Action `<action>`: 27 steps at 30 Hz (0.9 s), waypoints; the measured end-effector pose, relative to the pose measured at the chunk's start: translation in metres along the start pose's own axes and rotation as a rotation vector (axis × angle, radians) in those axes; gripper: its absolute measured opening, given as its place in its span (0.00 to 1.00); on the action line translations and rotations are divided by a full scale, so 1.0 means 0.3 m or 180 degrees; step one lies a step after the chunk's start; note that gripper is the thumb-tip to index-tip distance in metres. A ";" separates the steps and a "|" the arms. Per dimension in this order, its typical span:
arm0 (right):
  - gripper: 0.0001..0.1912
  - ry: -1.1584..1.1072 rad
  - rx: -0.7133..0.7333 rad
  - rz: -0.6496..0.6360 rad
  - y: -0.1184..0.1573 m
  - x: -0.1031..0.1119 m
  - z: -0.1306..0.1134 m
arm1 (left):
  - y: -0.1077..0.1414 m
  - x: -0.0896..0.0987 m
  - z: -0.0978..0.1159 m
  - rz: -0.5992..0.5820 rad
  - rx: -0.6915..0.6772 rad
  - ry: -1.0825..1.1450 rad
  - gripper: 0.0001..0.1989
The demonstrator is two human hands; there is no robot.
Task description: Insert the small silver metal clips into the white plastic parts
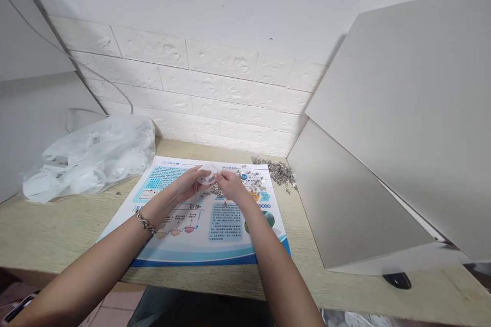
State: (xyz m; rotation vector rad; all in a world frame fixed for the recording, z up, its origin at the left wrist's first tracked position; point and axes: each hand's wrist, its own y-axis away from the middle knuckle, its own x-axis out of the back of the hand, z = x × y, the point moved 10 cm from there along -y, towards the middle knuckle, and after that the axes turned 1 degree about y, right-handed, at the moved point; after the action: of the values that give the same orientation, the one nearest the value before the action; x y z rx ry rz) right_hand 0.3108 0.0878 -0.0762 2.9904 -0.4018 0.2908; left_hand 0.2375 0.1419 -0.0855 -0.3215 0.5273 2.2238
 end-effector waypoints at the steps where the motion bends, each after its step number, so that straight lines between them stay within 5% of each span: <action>1: 0.16 0.0045 0.0015 0.0006 -0.001 0.002 0.001 | 0.001 -0.002 0.005 -0.0017 -0.0050 -0.0065 0.09; 16: 0.13 0.0558 0.0224 0.0162 -0.004 0.017 -0.017 | 0.018 0.001 0.099 0.0031 -0.0823 -0.0856 0.17; 27: 0.13 0.0875 0.0226 0.0245 0.022 0.022 -0.051 | 0.036 -0.004 0.119 0.0066 -0.0972 -0.1074 0.17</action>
State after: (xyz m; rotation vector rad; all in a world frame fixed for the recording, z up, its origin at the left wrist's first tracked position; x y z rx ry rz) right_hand 0.3125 0.0819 -0.0595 2.9463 -0.4853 0.7270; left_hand 0.2279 0.1516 -0.0509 -0.0908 0.0095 2.3147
